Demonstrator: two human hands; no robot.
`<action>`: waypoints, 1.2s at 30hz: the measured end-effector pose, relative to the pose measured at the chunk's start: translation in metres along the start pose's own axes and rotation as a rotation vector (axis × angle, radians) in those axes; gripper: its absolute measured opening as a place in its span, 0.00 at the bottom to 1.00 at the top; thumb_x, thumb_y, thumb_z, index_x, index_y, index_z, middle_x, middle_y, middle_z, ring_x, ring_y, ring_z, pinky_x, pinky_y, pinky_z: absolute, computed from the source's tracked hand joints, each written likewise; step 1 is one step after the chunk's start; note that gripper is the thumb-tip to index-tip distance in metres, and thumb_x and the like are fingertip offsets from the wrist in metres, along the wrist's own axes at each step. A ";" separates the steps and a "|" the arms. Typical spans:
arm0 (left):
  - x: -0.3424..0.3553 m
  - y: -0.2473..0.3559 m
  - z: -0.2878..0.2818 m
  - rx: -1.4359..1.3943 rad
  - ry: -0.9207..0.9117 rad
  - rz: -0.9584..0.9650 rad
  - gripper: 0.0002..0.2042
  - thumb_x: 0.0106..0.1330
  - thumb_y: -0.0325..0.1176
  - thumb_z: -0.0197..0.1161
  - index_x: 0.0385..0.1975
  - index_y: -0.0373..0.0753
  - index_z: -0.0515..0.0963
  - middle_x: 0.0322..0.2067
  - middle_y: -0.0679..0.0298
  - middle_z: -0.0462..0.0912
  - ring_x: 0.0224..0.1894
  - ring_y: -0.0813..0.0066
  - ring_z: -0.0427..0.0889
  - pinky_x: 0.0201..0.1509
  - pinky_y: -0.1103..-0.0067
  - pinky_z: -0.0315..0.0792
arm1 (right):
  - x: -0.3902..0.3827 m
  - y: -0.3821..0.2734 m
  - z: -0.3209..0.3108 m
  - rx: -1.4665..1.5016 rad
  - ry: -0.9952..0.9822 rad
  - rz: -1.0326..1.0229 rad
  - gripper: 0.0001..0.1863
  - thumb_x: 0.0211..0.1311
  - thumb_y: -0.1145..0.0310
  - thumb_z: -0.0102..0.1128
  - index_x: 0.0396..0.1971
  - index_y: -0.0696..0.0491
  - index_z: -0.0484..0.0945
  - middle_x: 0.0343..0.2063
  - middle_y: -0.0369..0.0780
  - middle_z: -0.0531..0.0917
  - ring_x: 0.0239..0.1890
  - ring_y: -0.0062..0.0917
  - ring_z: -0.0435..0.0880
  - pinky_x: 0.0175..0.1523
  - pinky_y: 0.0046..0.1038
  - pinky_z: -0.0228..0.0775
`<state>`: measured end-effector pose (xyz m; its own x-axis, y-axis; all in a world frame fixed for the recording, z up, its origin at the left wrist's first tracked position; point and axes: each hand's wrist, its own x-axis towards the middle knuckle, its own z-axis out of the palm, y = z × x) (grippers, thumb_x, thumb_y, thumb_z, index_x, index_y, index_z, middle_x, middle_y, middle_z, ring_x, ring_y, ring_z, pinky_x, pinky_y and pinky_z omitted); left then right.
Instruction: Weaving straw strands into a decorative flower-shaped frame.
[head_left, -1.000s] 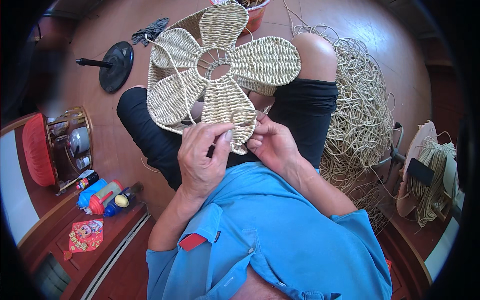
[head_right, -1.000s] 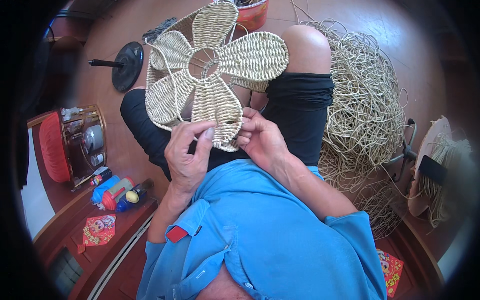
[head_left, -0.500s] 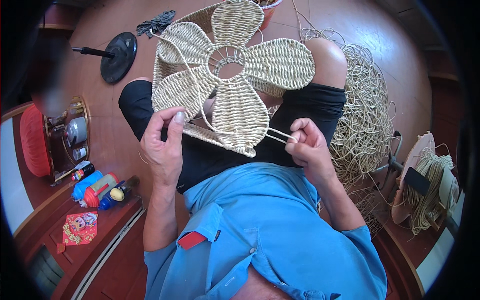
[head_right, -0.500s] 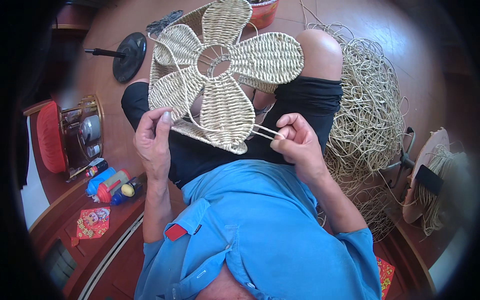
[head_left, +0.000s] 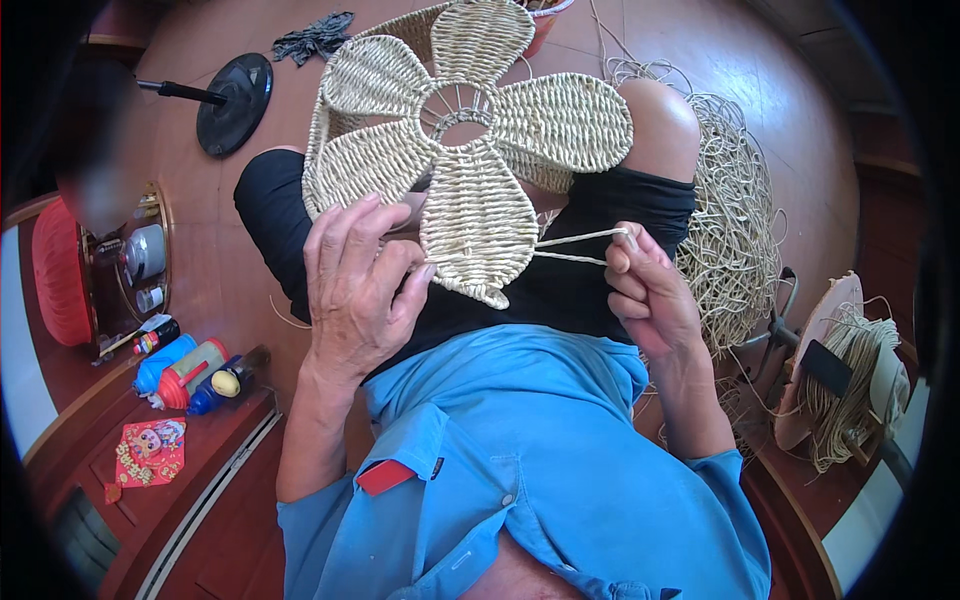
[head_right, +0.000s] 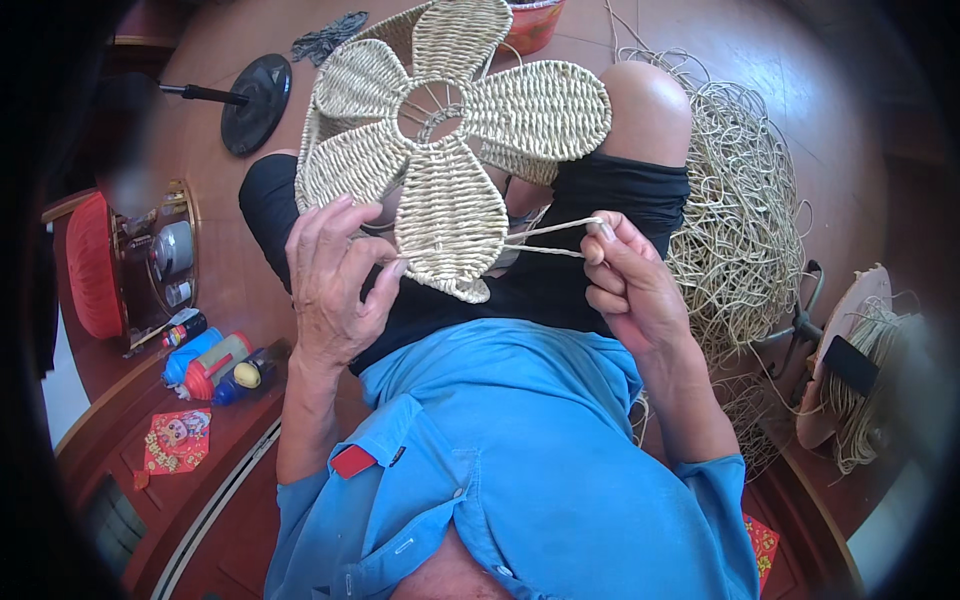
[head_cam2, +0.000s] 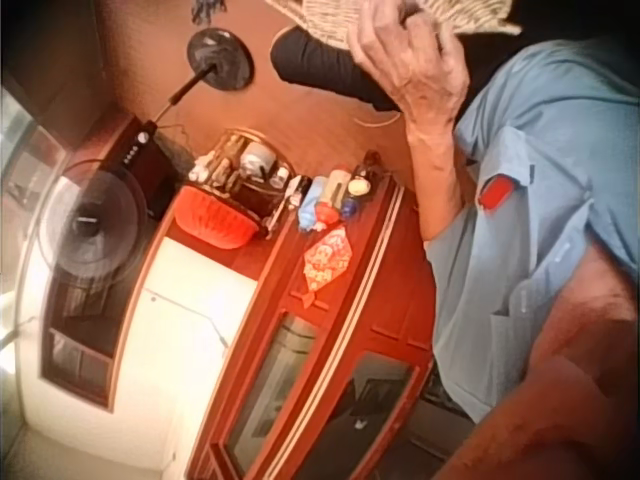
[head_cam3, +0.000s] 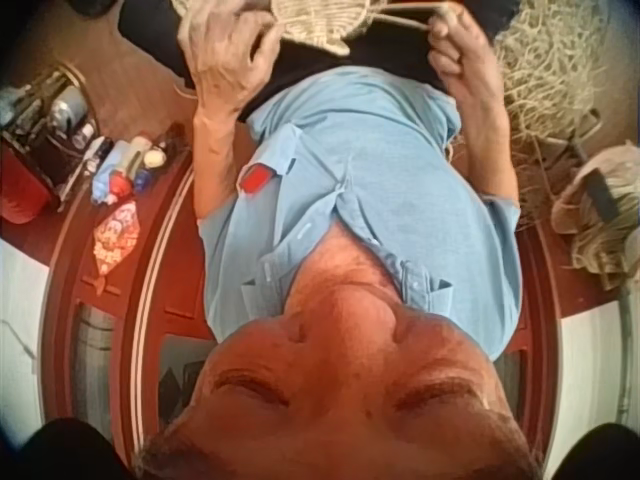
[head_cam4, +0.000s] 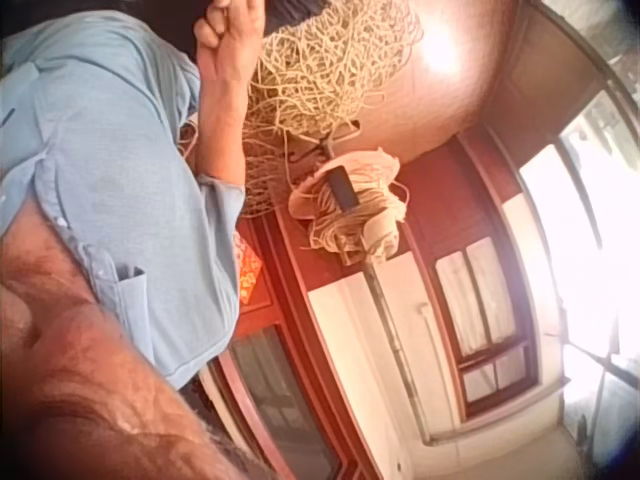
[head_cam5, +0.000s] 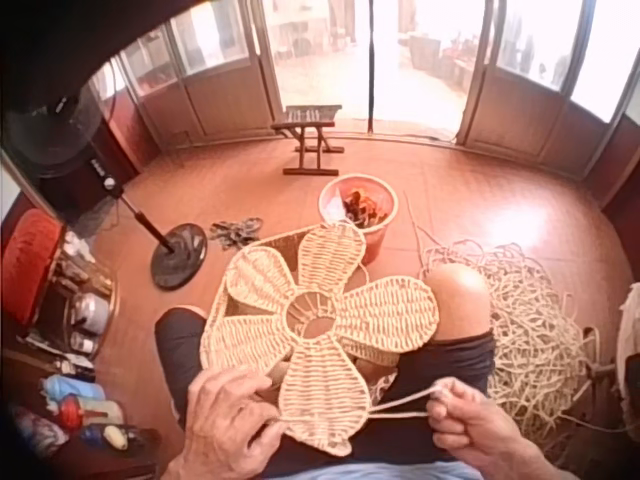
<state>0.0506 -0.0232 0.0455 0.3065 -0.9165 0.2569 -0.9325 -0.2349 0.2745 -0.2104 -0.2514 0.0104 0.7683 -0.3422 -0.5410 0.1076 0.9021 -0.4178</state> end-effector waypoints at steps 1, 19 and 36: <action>-0.002 -0.001 -0.002 -0.043 -0.012 -0.009 0.13 0.60 0.31 0.77 0.43 0.44 0.84 0.56 0.64 0.86 0.70 0.55 0.78 0.80 0.53 0.62 | -0.003 -0.002 -0.004 0.118 0.051 0.030 0.04 0.86 0.70 0.55 0.53 0.50 0.77 0.37 0.33 0.80 0.22 0.09 0.61 0.21 0.13 0.52; -0.005 0.002 0.011 -0.195 -0.040 -0.096 0.15 0.63 0.29 0.75 0.49 0.42 0.83 0.44 0.63 0.88 0.59 0.56 0.85 0.80 0.52 0.63 | 0.026 0.021 0.045 -1.923 -0.004 -0.814 0.11 0.70 0.67 0.71 0.50 0.52 0.87 0.43 0.40 0.89 0.52 0.39 0.88 0.61 0.40 0.74; -0.003 -0.003 0.012 -0.262 -0.063 -0.115 0.17 0.65 0.31 0.75 0.53 0.42 0.84 0.47 0.59 0.88 0.57 0.57 0.86 0.80 0.52 0.63 | -0.022 -0.055 0.020 -2.172 0.793 -0.537 0.07 0.71 0.72 0.68 0.46 0.50 0.87 0.47 0.40 0.88 0.48 0.35 0.88 0.53 0.41 0.78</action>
<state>0.0498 -0.0238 0.0324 0.3869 -0.9091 0.1542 -0.8086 -0.2541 0.5307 -0.2205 -0.2881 0.0593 0.5577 -0.8299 -0.0139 -0.8231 -0.5507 -0.1388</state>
